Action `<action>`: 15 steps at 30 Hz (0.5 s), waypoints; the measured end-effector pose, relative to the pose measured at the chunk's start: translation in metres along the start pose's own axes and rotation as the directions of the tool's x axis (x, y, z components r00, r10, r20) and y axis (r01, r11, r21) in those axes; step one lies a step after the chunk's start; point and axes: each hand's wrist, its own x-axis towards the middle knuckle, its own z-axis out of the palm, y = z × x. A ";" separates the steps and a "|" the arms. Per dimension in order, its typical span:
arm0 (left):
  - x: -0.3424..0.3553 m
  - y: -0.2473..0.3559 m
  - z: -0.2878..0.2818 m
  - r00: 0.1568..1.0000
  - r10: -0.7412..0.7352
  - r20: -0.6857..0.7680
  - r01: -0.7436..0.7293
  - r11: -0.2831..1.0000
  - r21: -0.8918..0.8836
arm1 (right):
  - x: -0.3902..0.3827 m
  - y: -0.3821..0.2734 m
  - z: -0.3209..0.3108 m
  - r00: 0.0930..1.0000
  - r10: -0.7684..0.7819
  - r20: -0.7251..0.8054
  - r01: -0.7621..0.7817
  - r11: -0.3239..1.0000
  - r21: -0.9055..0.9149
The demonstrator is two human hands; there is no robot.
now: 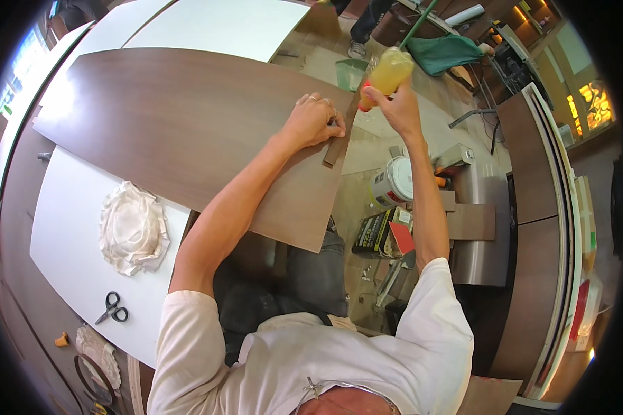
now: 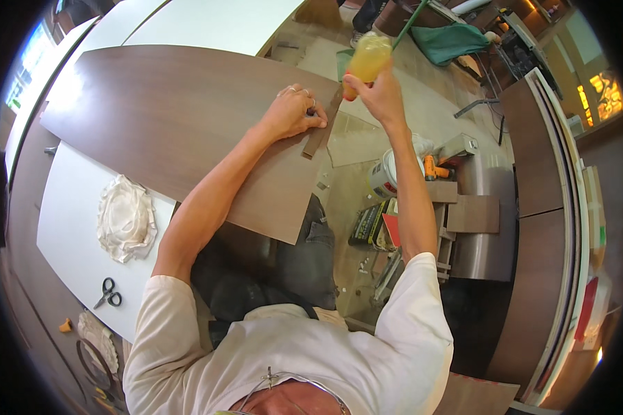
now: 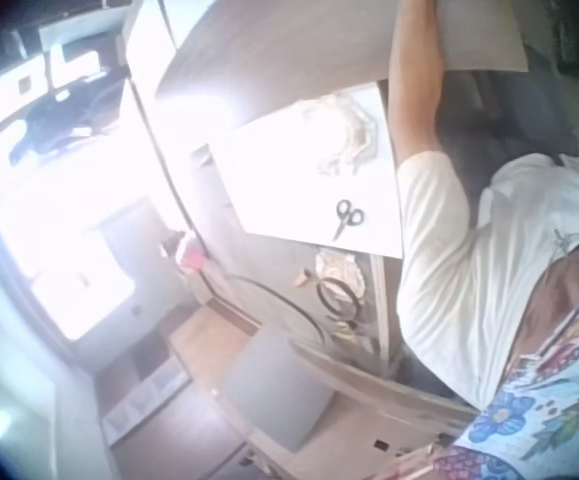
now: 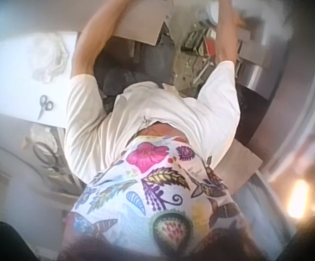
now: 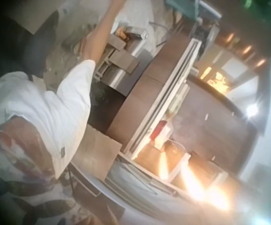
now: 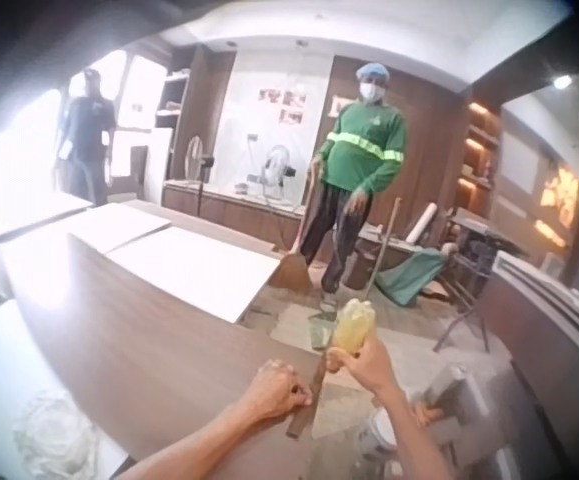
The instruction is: The person applies glue from a bottle to the edge of a wooden board and then presses a thin wooden strip onto the glued edge. They use a roller to smooth the strip and ensure it adheres properly to the board.
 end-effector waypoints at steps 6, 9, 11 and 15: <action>-0.001 0.005 -0.003 0.997 0.047 0.053 -0.050 0.997 0.062 | 0.006 0.026 -0.020 0.976 -0.010 -0.219 0.097 0.915 0.392; -0.006 0.006 -0.008 0.997 0.026 0.067 -0.032 0.995 0.090 | -0.006 0.012 -0.008 0.983 0.097 -0.153 -0.001 0.845 0.534; -0.008 0.006 -0.010 0.997 0.001 0.079 -0.005 0.999 0.054 | -0.015 0.001 -0.003 0.986 0.137 -0.098 -0.056 0.818 0.573; -0.005 0.008 -0.006 0.996 -0.009 0.088 0.007 1.000 0.027 | -0.023 0.008 0.004 0.993 0.041 -0.113 0.013 0.898 0.440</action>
